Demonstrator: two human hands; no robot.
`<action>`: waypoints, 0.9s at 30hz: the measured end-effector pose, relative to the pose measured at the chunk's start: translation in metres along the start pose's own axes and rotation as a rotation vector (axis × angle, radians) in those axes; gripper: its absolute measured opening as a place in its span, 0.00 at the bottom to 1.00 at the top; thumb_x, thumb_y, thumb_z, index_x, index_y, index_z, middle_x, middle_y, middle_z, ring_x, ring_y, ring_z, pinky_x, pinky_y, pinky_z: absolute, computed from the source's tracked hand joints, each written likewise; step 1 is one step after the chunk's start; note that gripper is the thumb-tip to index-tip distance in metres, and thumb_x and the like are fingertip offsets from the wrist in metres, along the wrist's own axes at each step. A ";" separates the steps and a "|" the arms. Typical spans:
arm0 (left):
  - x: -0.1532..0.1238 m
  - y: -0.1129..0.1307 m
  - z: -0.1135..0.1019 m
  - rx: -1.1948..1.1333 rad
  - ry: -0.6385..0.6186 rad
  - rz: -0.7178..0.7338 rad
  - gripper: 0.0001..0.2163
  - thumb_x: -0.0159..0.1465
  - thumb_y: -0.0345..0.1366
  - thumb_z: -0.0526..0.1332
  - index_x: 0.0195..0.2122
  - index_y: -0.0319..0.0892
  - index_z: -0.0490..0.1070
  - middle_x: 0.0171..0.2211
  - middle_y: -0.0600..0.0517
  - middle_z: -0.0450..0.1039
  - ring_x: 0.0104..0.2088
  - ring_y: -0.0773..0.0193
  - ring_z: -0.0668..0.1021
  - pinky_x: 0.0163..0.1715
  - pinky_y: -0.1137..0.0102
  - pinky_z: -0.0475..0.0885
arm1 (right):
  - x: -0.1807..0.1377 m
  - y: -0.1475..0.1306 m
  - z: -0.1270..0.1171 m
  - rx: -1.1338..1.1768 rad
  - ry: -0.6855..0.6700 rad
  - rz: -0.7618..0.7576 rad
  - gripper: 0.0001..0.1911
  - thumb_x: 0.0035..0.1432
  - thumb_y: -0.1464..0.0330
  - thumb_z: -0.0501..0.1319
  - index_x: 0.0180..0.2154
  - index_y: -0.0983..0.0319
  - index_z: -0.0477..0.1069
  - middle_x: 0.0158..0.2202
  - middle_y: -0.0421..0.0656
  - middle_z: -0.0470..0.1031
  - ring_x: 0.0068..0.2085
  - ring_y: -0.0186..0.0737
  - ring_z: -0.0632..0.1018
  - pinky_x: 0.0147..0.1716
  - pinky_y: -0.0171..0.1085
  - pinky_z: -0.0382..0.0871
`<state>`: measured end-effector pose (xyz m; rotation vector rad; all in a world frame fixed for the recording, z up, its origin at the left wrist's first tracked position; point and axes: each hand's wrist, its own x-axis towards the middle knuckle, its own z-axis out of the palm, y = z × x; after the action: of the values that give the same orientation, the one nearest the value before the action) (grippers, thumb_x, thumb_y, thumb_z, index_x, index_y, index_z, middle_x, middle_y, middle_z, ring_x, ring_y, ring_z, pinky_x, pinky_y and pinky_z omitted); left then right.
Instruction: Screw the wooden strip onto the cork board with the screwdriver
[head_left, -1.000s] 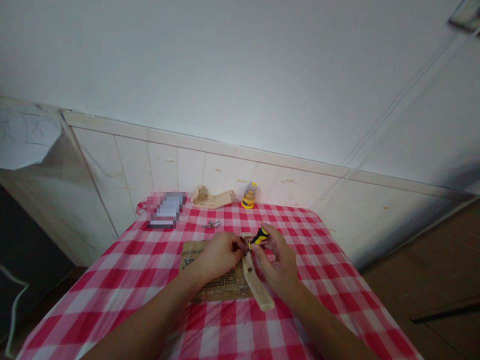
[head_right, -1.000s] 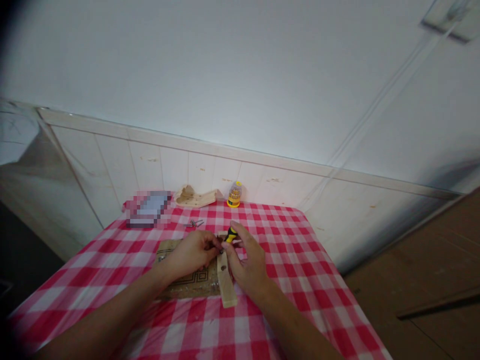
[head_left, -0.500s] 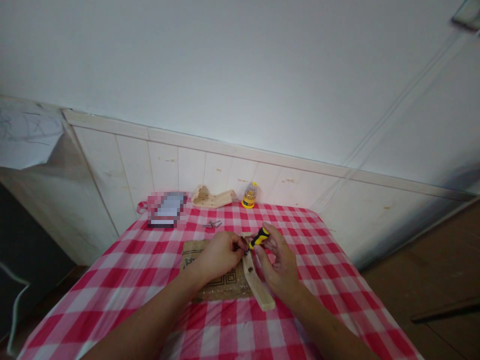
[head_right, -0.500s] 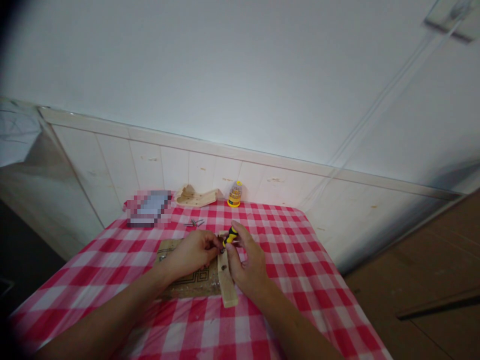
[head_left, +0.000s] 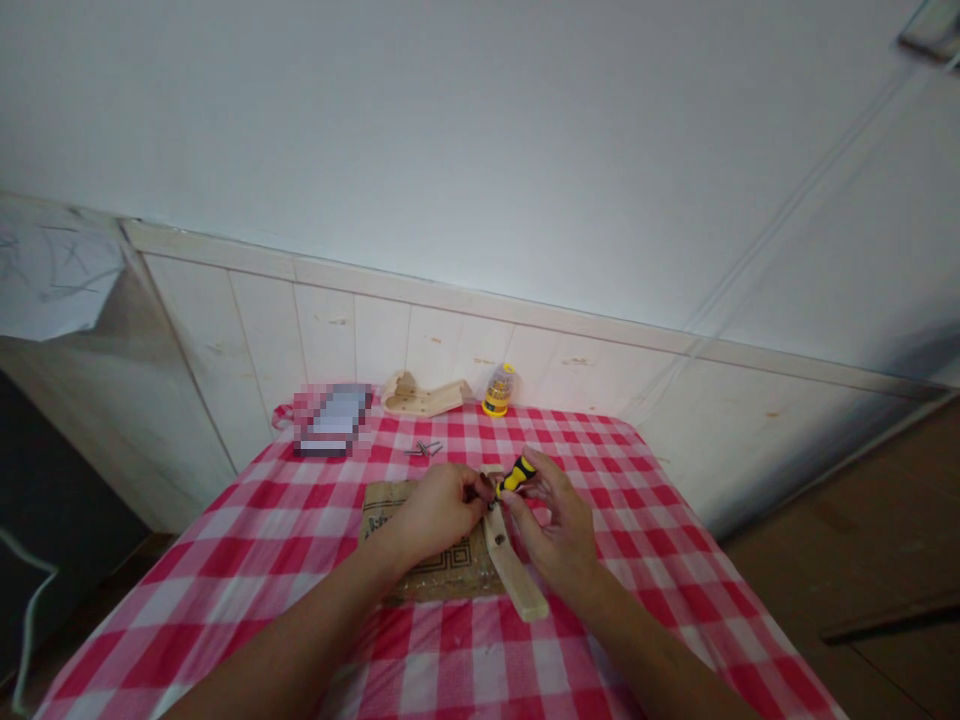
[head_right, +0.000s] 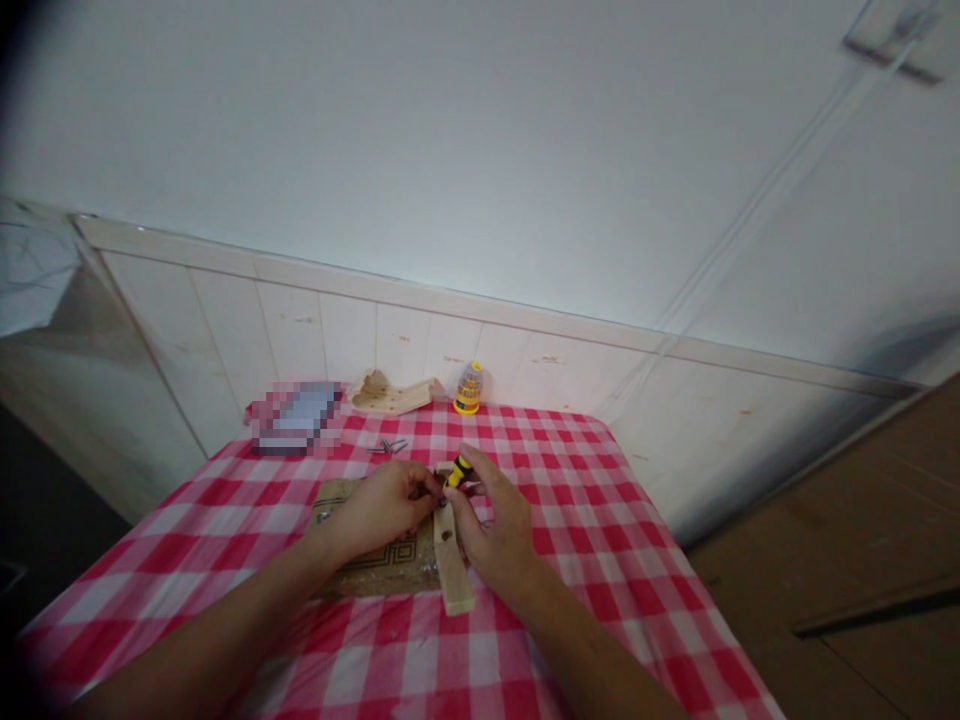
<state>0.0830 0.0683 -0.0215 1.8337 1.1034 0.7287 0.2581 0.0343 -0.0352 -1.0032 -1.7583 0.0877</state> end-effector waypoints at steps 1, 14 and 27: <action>0.000 0.000 0.000 -0.006 -0.001 0.003 0.11 0.55 0.26 0.56 0.30 0.39 0.78 0.26 0.52 0.79 0.26 0.63 0.78 0.28 0.72 0.69 | 0.000 0.000 0.000 -0.006 -0.002 -0.007 0.27 0.60 0.71 0.64 0.60 0.52 0.65 0.47 0.44 0.80 0.36 0.40 0.83 0.38 0.41 0.82; -0.002 -0.013 0.004 -0.146 -0.101 0.149 0.06 0.55 0.27 0.58 0.30 0.39 0.75 0.29 0.52 0.79 0.29 0.65 0.77 0.28 0.74 0.68 | -0.004 -0.007 -0.006 0.112 0.105 0.033 0.31 0.58 0.74 0.64 0.61 0.54 0.60 0.40 0.44 0.75 0.35 0.39 0.80 0.33 0.37 0.79; -0.001 -0.014 0.002 -0.079 -0.237 0.222 0.13 0.53 0.24 0.57 0.32 0.38 0.81 0.32 0.51 0.82 0.32 0.64 0.81 0.33 0.74 0.71 | -0.010 0.000 -0.006 0.120 0.053 -0.034 0.30 0.59 0.74 0.62 0.62 0.55 0.61 0.45 0.48 0.73 0.36 0.41 0.79 0.34 0.40 0.78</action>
<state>0.0791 0.0703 -0.0349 1.9366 0.7175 0.6509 0.2634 0.0254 -0.0399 -0.8811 -1.7003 0.1418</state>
